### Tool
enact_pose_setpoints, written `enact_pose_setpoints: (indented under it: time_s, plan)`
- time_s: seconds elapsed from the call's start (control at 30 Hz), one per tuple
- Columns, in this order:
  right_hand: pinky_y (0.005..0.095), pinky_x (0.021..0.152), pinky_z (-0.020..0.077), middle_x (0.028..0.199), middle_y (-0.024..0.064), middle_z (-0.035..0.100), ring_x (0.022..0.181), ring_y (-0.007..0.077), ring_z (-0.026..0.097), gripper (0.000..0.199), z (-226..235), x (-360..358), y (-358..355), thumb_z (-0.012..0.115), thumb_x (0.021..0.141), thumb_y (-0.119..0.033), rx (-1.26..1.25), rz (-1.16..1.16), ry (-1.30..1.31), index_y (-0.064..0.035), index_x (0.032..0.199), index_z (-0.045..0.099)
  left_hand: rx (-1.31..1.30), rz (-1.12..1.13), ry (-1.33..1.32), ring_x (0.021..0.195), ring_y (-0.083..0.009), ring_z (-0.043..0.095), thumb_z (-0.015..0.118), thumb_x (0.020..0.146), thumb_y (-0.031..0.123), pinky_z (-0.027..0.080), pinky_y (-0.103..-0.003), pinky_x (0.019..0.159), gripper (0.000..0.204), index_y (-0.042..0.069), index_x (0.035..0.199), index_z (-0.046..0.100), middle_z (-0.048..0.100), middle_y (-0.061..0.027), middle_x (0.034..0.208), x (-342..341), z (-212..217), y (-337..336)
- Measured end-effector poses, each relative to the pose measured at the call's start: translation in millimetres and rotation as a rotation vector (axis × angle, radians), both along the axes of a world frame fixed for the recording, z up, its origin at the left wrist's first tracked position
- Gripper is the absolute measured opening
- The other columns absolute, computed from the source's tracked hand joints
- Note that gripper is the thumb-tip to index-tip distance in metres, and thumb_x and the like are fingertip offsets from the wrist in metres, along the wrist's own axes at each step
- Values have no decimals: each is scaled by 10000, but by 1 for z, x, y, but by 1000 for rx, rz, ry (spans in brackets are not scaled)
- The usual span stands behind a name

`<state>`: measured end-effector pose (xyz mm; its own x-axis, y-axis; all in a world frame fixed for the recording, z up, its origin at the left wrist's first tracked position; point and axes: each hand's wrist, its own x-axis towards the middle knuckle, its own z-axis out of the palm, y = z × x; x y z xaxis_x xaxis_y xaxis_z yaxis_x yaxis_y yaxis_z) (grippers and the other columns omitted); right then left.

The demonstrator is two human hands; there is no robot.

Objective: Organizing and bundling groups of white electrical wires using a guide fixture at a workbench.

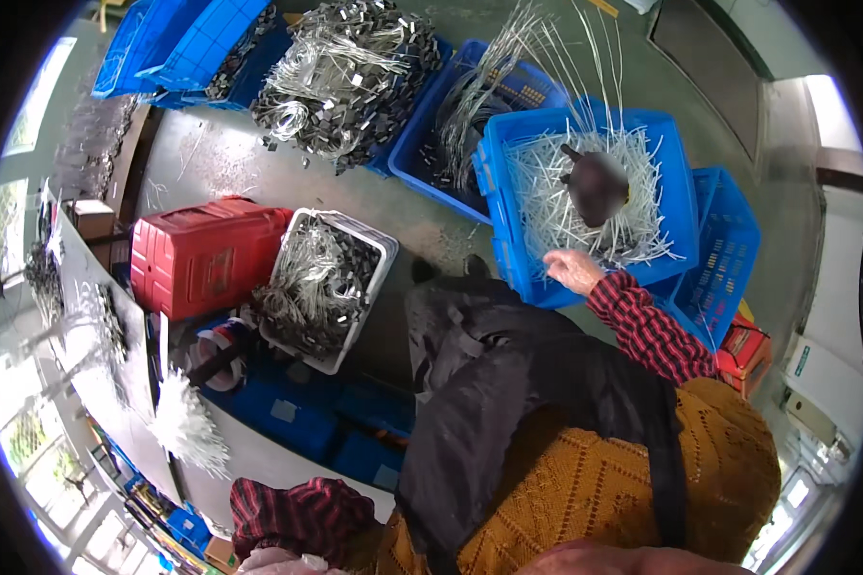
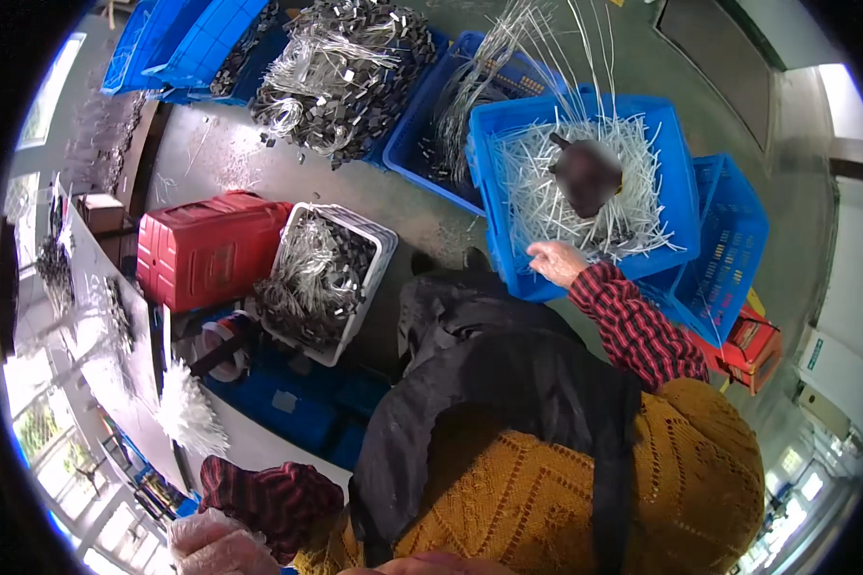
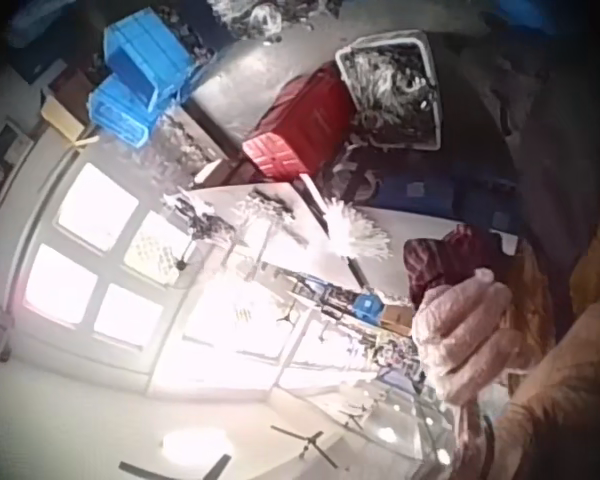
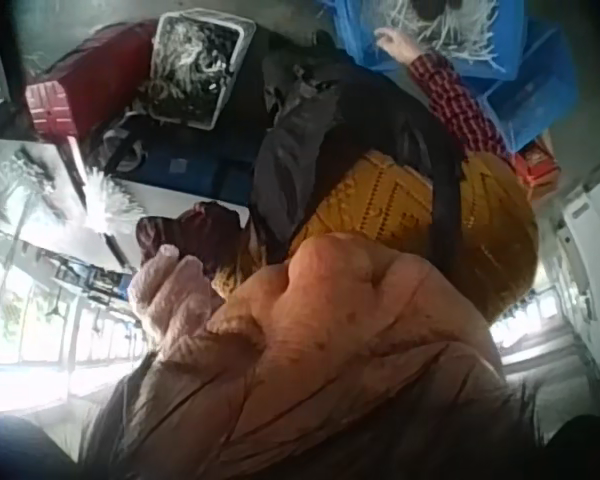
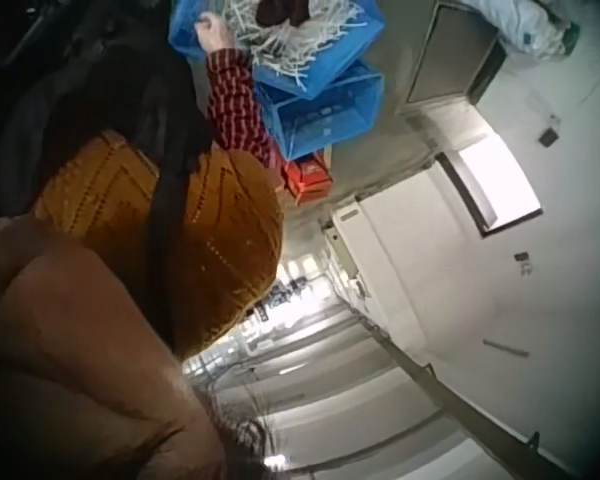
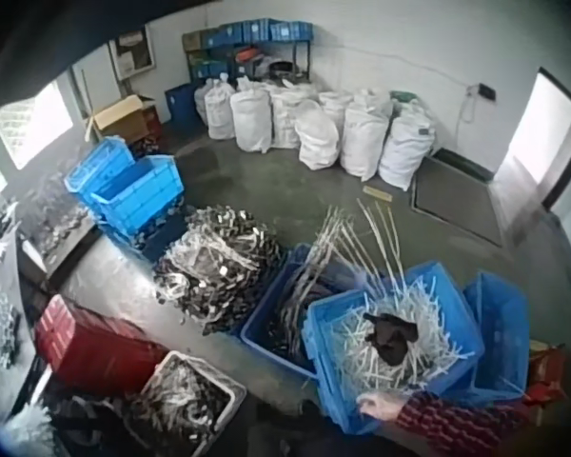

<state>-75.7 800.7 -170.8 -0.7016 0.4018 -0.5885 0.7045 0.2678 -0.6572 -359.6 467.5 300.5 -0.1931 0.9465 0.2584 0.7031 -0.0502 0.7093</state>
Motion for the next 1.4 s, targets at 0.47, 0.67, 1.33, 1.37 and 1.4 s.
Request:
enact_pose_setpoints:
  time_s: [0.47, 0.67, 1.33, 1.37, 1.4]
  plan:
    - [551, 729, 505, 918, 214, 685, 846, 453, 650, 535, -11, -125, -47, 737, 792, -396, 361, -122, -436, -52, 1158, 551, -29, -508, -414, 632, -232, 615, 618, 892, 247, 515, -406, 580, 200, 52, 865, 658, 632, -71, 735, -297, -111, 101]
    - [557, 717, 504, 886, 264, 652, 835, 466, 638, 342, -28, -125, -56, 656, 780, -185, 445, -267, -539, -25, 1041, 503, 436, -555, -871, 670, -226, 650, 689, 851, 165, 544, -447, 557, 173, 13, 919, 642, 635, -116, 768, -364, -221, 127]
    - [418, 652, 528, 776, 91, 713, 751, 254, 683, 207, -492, -328, 173, 606, 865, -245, 539, -102, -473, -99, 807, 742, -815, 90, -202, 1247, -453, 469, 682, 823, 216, 398, -521, 1044, 493, 75, 1285, 584, 468, -268, 1374, -137, -695, 124]
    - [436, 688, 533, 814, 92, 725, 796, 262, 689, 206, -530, -304, 187, 609, 856, -248, 531, -23, -669, -115, 794, 754, -812, 93, -205, 1267, -449, 450, 672, 828, 240, 376, -526, 1064, 495, 78, 1288, 587, 460, -266, 1381, -131, -704, 128]
    - [455, 725, 538, 852, 93, 738, 841, 269, 695, 205, -558, -272, 204, 613, 848, -251, 519, 45, -881, -131, 780, 766, -802, 86, -218, 1286, -444, 432, 662, 833, 263, 353, -530, 1084, 499, 81, 1292, 589, 451, -264, 1389, -122, -713, 137]
